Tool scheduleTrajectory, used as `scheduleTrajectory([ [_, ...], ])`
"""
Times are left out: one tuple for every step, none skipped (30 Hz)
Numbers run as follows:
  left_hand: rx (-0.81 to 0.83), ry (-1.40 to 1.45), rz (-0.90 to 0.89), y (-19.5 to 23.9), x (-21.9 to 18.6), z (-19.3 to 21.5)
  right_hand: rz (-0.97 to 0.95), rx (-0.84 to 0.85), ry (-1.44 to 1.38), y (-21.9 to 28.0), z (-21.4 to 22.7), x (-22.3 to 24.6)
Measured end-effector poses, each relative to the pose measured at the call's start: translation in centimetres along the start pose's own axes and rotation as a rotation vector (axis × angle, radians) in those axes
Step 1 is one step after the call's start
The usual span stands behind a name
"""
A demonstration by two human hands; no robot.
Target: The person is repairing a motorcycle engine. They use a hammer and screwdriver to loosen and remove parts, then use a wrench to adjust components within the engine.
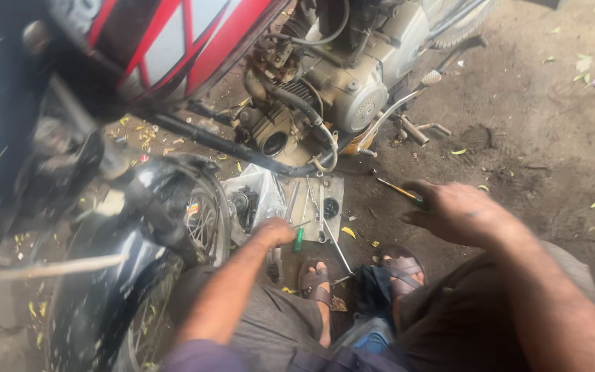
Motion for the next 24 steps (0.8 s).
scheduleTrajectory([
  [0.063, -0.012, -0.065, 1.6, -0.4, -0.1, -0.027, 0.029, 0.022, -0.5, -0.8, 0.2],
  [0.129, 0.131, -0.099, 3.3, -0.9, -0.5, 0.028, -0.073, 0.016, -1.1, -1.4, 1.2],
  [0.195, 0.274, -0.135, 5.4, -1.4, -1.2, 0.083, -0.175, 0.011, -1.4, -2.3, 2.7],
  [0.203, 0.313, -0.149, 7.0, -2.4, -1.7, 0.28, -0.28, 0.185, -2.1, -3.2, 5.4],
  [0.212, 0.352, -0.162, 8.4, -3.4, -2.2, 0.475, -0.381, 0.363, -1.8, -4.5, 7.7],
  [0.238, 0.311, -0.299, 9.6, -5.0, -2.8, 0.515, -0.384, 0.432, -1.5, -6.0, 9.2],
  [0.262, 0.265, -0.436, 10.4, -6.5, -3.2, 0.554, -0.386, 0.502, -1.4, -7.3, 10.7],
  [0.191, 0.102, -0.811, 11.5, -8.5, -3.6, 0.556, -0.343, 0.413, -1.4, -8.1, 11.0],
  [0.109, -0.08, -1.175, 12.2, -10.2, -3.7, 0.558, -0.299, 0.325, -1.7, -8.6, 11.2],
  [0.127, -0.019, -1.206, 11.9, -10.8, -3.6, 0.562, -0.249, 0.234, -1.6, -9.3, 11.1],
  [0.144, 0.042, -1.238, 11.4, -11.3, -3.3, 0.53, -0.236, 0.249, -1.4, -9.7, 10.3],
  [0.161, 0.099, -1.272, 10.9, -11.5, -2.6, 0.497, -0.225, 0.263, -1.6, -9.7, 9.1],
  [0.165, 0.552, -1.124, 9.7, -10.9, -0.5, 0.463, -0.214, 0.278, -1.8, -9.7, 7.7],
  [0.172, 0.989, -0.94, 8.6, -9.9, 1.5, 0.385, -0.22, 0.196, -1.9, -9.7, 6.2],
  [0.177, 1.411, -0.718, 8.0, -8.8, 2.7, 0.307, -0.228, 0.115, -2.1, -9.9, 4.9],
  [-0.064, 1.33, -0.734, 8.6, -8.6, 4.0, 0.215, -0.239, 0.048, -2.3, -9.9, 3.5],
  [-0.301, 1.239, -0.74, 9.7, -8.9, 5.0, 0.122, -0.25, -0.019, -2.5, -9.8, 2.4],
  [-0.533, 1.14, -0.74, 10.9, -9.2, 6.1, 0.051, -0.263, -0.184, -2.6, -9.7, 1.5],
  [-0.789, 0.927, -0.929, 12.9, -10.1, 7.3, -0.02, -0.275, -0.349, -2.7, -9.3, 0.9],
  [-1.033, 0.694, -1.09, 15.1, -11.0, 7.4, -0.091, -0.275, -0.511, -2.5, -9.1, 0.5],
  [-1.266, 0.435, -1.228, 17.0, -11.8, 7.4, -0.161, -0.349, -0.594, -2.3, -8.3, 0.2],
  [-1.233, 0.425, -1.232, 17.3, -12.3, 7.8, -0.23, -0.424, -0.674, -1.7, -7.2, -0.3],
  [-1.199, 0.415, -1.237, 17.3, -12.8, 8.1, -0.298, -0.499, -0.754, -0.9, -6.1, -0.7],
  [-1.165, 0.402, -1.24, 17.0, -13.1, 8.4, -0.214, -0.629, -0.887, -0.2, -4.7, -0.5],
])
Point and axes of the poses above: each hand's wrist, its own y-axis away from the middle knuckle, its own z-axis out of the back of the hand, x = y × z, the point moved 4 cm from there along -y, towards the middle knuckle, and after that the axes turned 14 degrees about y, right-handed, at the moved point
